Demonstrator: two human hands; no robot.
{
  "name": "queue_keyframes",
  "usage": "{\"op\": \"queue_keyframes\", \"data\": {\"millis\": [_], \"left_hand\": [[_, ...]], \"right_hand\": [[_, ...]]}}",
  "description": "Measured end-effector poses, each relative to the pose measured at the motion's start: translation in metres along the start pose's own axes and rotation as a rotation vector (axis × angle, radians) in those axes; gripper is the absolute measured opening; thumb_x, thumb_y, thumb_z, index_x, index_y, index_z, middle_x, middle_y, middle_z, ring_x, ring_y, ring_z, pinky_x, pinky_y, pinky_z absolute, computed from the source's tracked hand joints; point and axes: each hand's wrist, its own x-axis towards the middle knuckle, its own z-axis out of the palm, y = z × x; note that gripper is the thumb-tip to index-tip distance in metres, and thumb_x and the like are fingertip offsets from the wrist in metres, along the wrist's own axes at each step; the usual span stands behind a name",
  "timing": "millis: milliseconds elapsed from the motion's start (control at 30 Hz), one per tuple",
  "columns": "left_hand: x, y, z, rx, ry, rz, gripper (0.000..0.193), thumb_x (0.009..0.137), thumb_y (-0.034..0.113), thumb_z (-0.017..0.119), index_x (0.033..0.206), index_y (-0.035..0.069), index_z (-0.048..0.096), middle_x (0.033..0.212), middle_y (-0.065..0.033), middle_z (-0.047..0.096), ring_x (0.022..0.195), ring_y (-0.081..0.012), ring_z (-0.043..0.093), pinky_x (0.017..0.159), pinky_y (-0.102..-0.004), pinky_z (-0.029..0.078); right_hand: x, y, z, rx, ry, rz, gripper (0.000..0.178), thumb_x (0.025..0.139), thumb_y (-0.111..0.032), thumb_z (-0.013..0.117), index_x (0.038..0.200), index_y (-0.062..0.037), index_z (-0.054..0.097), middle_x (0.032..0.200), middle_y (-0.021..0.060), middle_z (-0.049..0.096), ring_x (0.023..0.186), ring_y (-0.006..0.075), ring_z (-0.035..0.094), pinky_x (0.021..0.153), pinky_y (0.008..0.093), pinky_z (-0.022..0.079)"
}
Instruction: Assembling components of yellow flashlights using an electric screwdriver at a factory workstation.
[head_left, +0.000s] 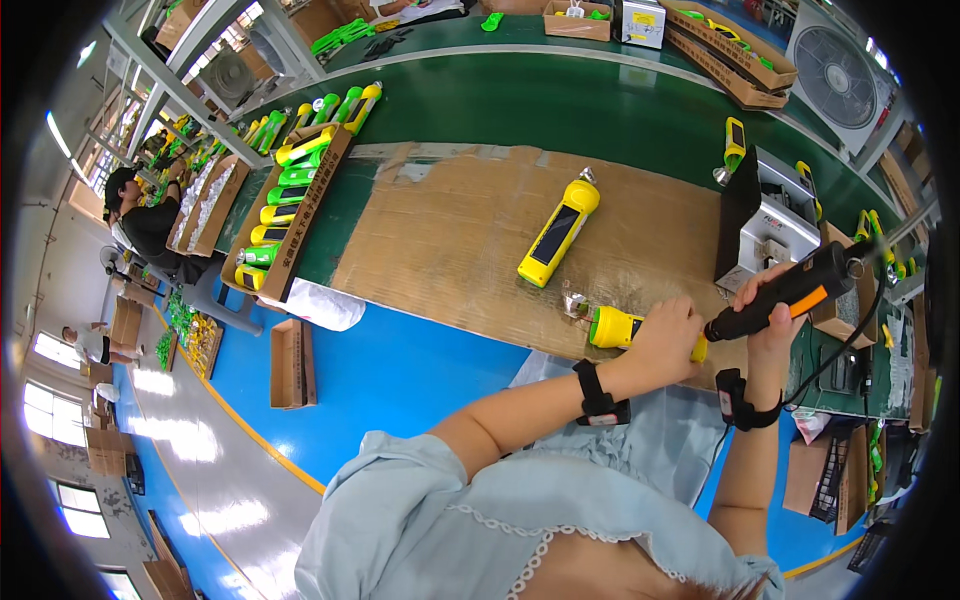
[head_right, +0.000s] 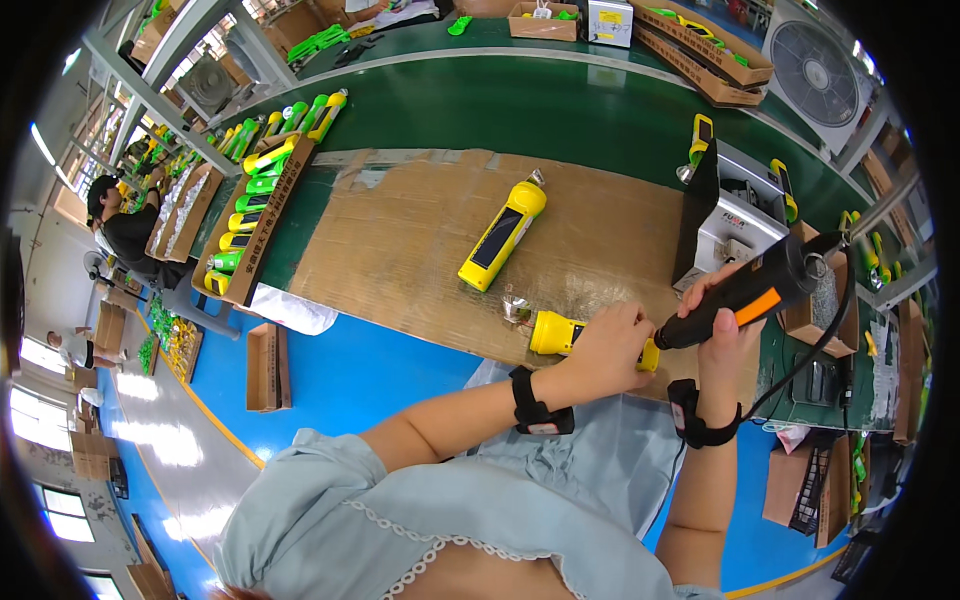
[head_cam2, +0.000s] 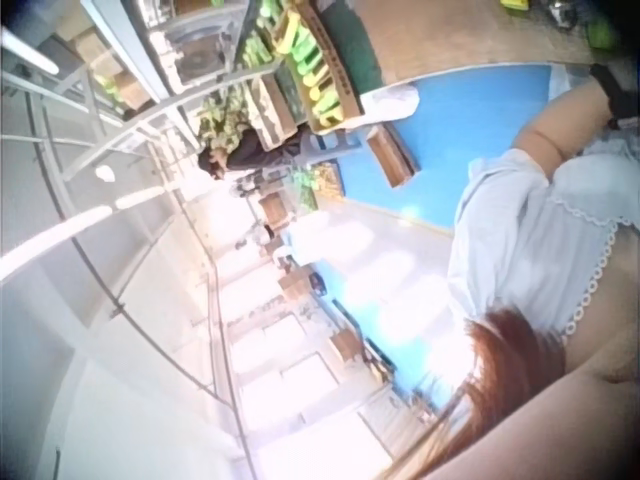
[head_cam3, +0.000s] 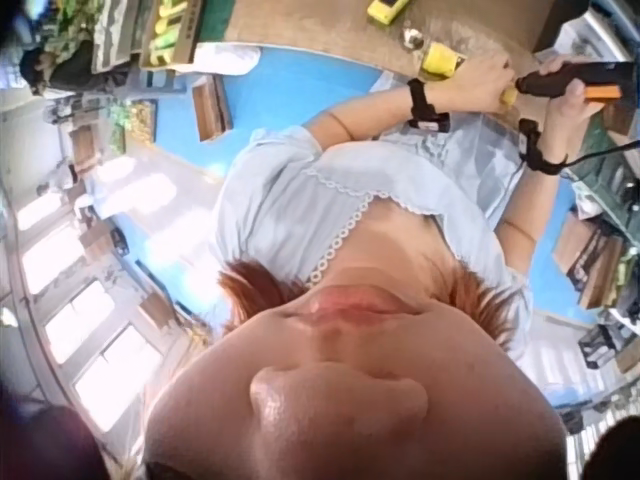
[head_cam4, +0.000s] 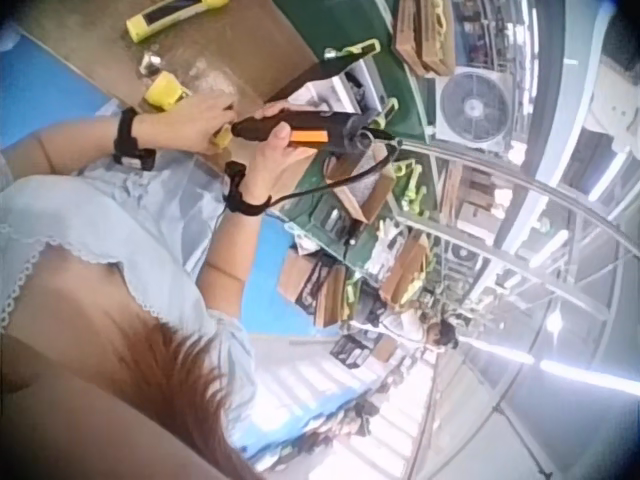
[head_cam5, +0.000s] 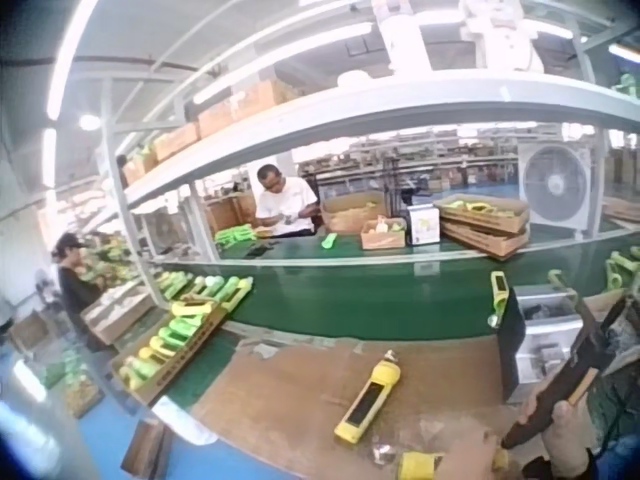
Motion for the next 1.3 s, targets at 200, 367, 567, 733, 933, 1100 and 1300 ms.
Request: {"op": "queue_keyframes", "data": {"millis": [200, 367, 567, 733, 933, 1100, 1300], "left_hand": [[-0.002, 0.002, 0.001, -0.004, 0.003, -0.010, 0.043, 0.059, 0.025, 0.078, 0.092, 0.004, 0.062, 0.096, -0.0120, 0.050, 0.093, -0.0299, 0.051, 0.080, -0.0389, 0.043], [0.000, 0.003, 0.002, -0.019, 0.007, 0.048, 0.040, 0.060, 0.025, 0.077, 0.092, 0.006, 0.063, 0.095, -0.0106, 0.051, 0.093, -0.0289, 0.053, 0.079, -0.0383, 0.044], [0.000, 0.000, 0.006, 0.021, 0.017, 0.051, 0.037, 0.062, 0.026, 0.076, 0.092, 0.008, 0.064, 0.097, -0.0110, 0.056, 0.094, -0.0293, 0.054, 0.080, -0.0385, 0.045], [0.001, 0.005, 0.007, 0.075, 0.028, 0.046, 0.038, 0.060, 0.025, 0.077, 0.092, 0.008, 0.063, 0.088, -0.0090, 0.060, 0.087, -0.0288, 0.057, 0.077, -0.0380, 0.046], [0.004, 0.006, 0.008, 0.132, -0.005, 0.046, 0.034, 0.063, 0.018, 0.074, 0.092, 0.006, 0.061, 0.089, -0.0098, 0.059, 0.085, -0.0287, 0.058, 0.076, -0.0383, 0.046], [0.003, 0.000, -0.013, -0.215, 0.130, 0.128, 0.035, 0.064, 0.011, 0.073, 0.096, 0.005, 0.059, 0.096, -0.0114, 0.056, 0.090, -0.0280, 0.055, 0.079, -0.0363, 0.045], [-0.040, -0.012, -0.067, 0.128, 0.286, 0.097, 0.042, 0.064, 0.015, 0.076, 0.101, 0.007, 0.059, 0.099, -0.0133, 0.055, 0.099, -0.0317, 0.051, 0.087, -0.0396, 0.040]], "right_hand": [[-0.005, -0.004, 0.000, -0.070, 0.025, -0.007, 0.055, 0.077, -0.042, 0.069, 0.101, -0.0015, 0.042, 0.073, 0.0089, 0.050, 0.064, 0.0169, 0.054, 0.056, 0.0269, 0.047], [-0.003, -0.009, -0.007, -0.075, 0.075, -0.062, 0.044, 0.082, -0.035, 0.067, 0.099, -0.0004, 0.046, 0.075, 0.0103, 0.055, 0.064, 0.0183, 0.056, 0.057, 0.0289, 0.047], [0.036, -0.035, -0.035, -0.225, 0.344, -0.329, 0.040, 0.084, -0.032, 0.065, 0.099, 0.0016, 0.048, 0.075, 0.0115, 0.055, 0.062, 0.0201, 0.057, 0.056, 0.0303, 0.048], [0.071, -0.043, -0.052, -0.417, 0.481, -0.459, 0.025, 0.087, -0.020, 0.062, 0.092, 0.0013, 0.051, 0.069, 0.0083, 0.059, 0.056, 0.0150, 0.057, 0.053, 0.0259, 0.046], [0.090, -0.033, -0.064, -0.392, 0.456, -0.357, 0.031, 0.077, -0.023, 0.075, 0.084, -0.0009, 0.055, 0.065, 0.0044, 0.061, 0.052, 0.0099, 0.058, 0.048, 0.0223, 0.044], [0.097, -0.039, -0.060, -0.428, 0.351, -0.271, 0.027, 0.078, -0.023, 0.073, 0.080, -0.0021, 0.055, 0.060, 0.0028, 0.059, 0.050, 0.0097, 0.056, 0.048, 0.0231, 0.043], [0.044, -0.048, -0.035, -0.102, 0.280, -0.083, 0.027, 0.086, -0.026, 0.063, 0.085, -0.0016, 0.051, 0.062, 0.0060, 0.056, 0.049, 0.0134, 0.055, 0.047, 0.0241, 0.044]]}}
